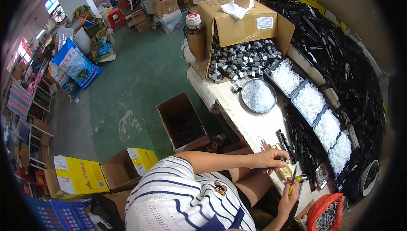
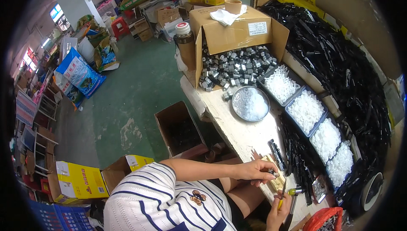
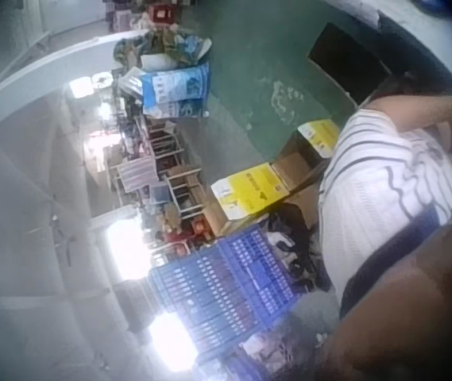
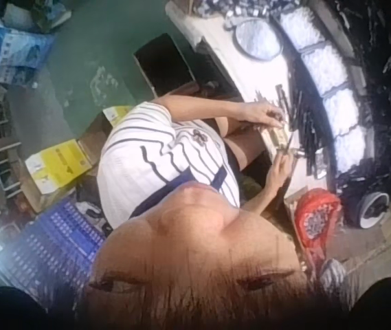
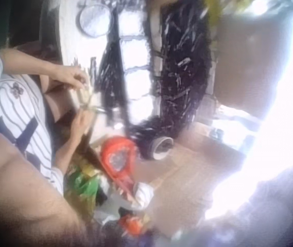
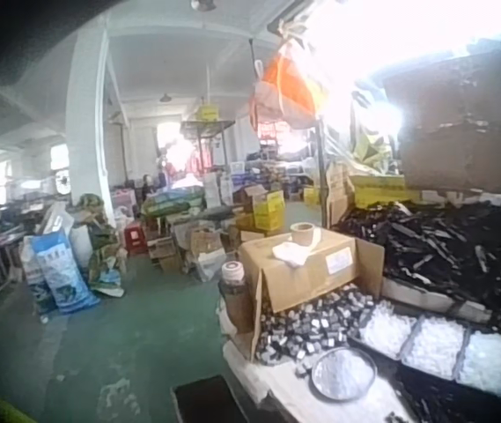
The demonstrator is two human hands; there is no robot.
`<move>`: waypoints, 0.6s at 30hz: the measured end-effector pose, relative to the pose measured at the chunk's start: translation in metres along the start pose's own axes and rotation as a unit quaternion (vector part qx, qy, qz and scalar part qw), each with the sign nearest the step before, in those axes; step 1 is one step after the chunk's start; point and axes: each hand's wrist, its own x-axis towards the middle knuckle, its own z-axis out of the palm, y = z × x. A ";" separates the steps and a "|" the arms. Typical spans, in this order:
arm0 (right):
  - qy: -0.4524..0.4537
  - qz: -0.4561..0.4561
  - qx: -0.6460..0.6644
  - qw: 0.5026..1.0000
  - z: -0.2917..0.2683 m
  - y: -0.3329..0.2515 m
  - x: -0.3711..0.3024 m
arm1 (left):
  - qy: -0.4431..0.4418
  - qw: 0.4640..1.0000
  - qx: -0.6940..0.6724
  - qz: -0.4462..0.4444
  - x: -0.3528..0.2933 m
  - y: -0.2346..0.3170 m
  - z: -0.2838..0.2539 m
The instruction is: Assembling small plastic and metal components into black housings at a factory workbench.
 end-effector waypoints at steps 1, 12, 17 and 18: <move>-0.006 0.000 -0.020 1.000 0.003 -0.006 -0.001 | -0.001 1.000 0.000 0.001 0.000 0.000 0.000; -0.015 -0.051 -0.057 0.997 0.019 -0.021 0.003 | 0.041 0.999 0.032 -0.015 -0.005 -0.013 0.000; -0.025 -0.054 -0.069 0.996 0.022 -0.019 0.006 | 0.050 0.998 0.022 -0.022 -0.005 -0.013 -0.003; -0.023 -0.048 -0.065 0.996 0.022 -0.020 0.007 | 0.051 0.998 0.022 -0.021 -0.003 -0.016 -0.003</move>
